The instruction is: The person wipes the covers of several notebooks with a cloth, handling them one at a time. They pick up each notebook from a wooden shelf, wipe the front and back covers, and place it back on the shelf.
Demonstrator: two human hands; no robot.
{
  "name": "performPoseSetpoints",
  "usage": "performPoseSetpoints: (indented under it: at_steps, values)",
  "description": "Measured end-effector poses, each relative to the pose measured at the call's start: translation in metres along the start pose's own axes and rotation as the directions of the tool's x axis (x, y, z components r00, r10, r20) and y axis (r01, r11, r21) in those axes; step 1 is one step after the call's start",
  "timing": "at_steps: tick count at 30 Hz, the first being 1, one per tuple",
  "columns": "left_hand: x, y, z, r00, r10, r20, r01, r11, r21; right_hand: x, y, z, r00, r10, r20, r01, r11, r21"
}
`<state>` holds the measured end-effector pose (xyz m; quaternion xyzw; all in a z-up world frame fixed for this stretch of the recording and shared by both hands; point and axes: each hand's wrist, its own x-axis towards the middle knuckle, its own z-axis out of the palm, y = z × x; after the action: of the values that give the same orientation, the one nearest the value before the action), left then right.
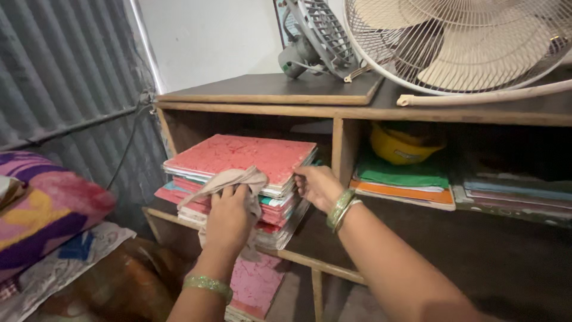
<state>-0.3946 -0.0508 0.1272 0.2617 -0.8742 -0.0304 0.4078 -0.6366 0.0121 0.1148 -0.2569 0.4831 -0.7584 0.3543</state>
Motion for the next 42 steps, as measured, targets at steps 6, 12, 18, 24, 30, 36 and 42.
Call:
performPoseSetpoints:
  at_steps: [6,12,18,24,30,36,42]
  values:
    - [-0.005,0.0,-0.004,0.995,-0.103,-0.013,0.099,0.977,-0.19,-0.01,-0.013,0.016,0.998,0.038,-0.058,-0.044,0.992,-0.116]
    - [-0.016,-0.026,-0.015,0.939,-0.16,-0.304,0.046,0.935,-0.351,-0.087,0.002,0.042,0.997,0.012,0.078,-0.01,1.0,-0.017]
    - [-0.038,-0.046,-0.029,0.868,-0.362,-0.34,0.148,0.842,-0.518,-0.135,0.02,0.051,0.991,0.13,0.015,-0.128,0.938,0.321]
    - [-0.048,-0.029,-0.031,0.793,-0.577,-0.196,0.23,0.582,-0.78,-0.104,0.032,0.084,0.971,0.128,0.202,-0.178,0.95,0.256]
    - [-0.073,-0.034,-0.064,0.795,-0.534,-0.289,0.119,0.604,-0.788,-0.109,0.043,0.108,0.986,-0.065,0.157,-0.003,0.919,0.395]
    - [-0.117,-0.055,-0.137,0.855,-0.471,-0.218,0.179,0.663,-0.727,-0.225,0.048,0.065,0.983,-0.075,0.168,-0.026,0.848,0.53]
    - [-0.179,-0.027,-0.201,0.895,-0.34,-0.288,0.217,0.898,-0.383,-0.285,0.058,0.07,0.937,-0.29,0.194,0.24,0.939,0.245]
